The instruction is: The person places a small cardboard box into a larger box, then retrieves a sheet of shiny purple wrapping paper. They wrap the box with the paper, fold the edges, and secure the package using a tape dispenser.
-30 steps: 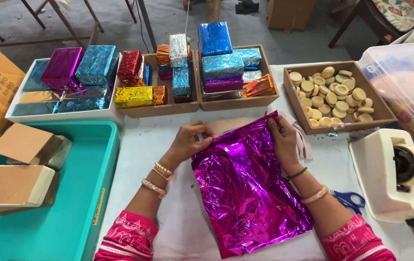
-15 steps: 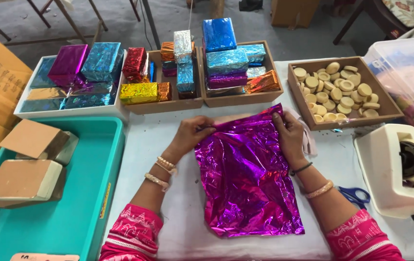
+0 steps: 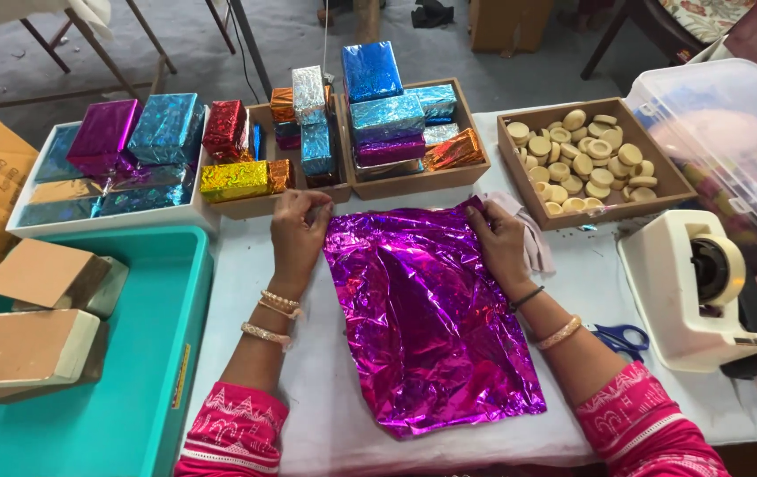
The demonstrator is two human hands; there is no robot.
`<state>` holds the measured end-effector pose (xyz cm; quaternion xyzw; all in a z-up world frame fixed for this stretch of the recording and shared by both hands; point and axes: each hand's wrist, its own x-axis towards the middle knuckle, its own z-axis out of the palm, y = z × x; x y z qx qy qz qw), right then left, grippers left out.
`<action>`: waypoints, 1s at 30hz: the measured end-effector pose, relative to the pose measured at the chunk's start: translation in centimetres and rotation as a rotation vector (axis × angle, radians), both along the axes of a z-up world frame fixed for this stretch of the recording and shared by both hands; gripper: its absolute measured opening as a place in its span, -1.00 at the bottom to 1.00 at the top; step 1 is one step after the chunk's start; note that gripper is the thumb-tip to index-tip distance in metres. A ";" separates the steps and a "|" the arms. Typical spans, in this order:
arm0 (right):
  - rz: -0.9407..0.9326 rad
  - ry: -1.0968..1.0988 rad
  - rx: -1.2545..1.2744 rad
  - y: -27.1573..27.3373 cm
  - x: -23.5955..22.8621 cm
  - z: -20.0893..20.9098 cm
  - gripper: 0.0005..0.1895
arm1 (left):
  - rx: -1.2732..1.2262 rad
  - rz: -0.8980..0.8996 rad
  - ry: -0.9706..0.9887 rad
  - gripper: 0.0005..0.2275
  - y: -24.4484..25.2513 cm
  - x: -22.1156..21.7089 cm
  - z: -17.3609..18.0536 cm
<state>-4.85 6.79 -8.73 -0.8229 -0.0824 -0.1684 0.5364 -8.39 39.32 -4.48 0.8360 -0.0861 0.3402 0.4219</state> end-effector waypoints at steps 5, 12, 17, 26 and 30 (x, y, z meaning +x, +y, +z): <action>0.047 -0.010 0.046 0.3 -0.8 1.6 -0.72 | 0.325 -0.112 -0.192 -0.88 -5.6 -4.6 3.1; 0.301 0.121 0.505 -0.1 -0.9 2.5 -0.75 | 0.721 -0.305 -0.033 -0.52 -10.8 -5.8 -1.9; 0.405 0.337 0.841 -0.4 -0.4 2.2 -0.71 | 0.638 -0.294 0.062 -0.43 -10.2 -5.6 -1.8; 0.391 0.280 0.319 -0.4 -0.4 1.1 -0.69 | 0.621 -0.198 -0.031 -0.47 -10.0 -4.2 -5.9; 0.415 0.027 -0.142 0.8 -0.5 1.6 -0.55 | 0.464 -0.223 -0.022 -0.47 -10.1 -4.7 -4.9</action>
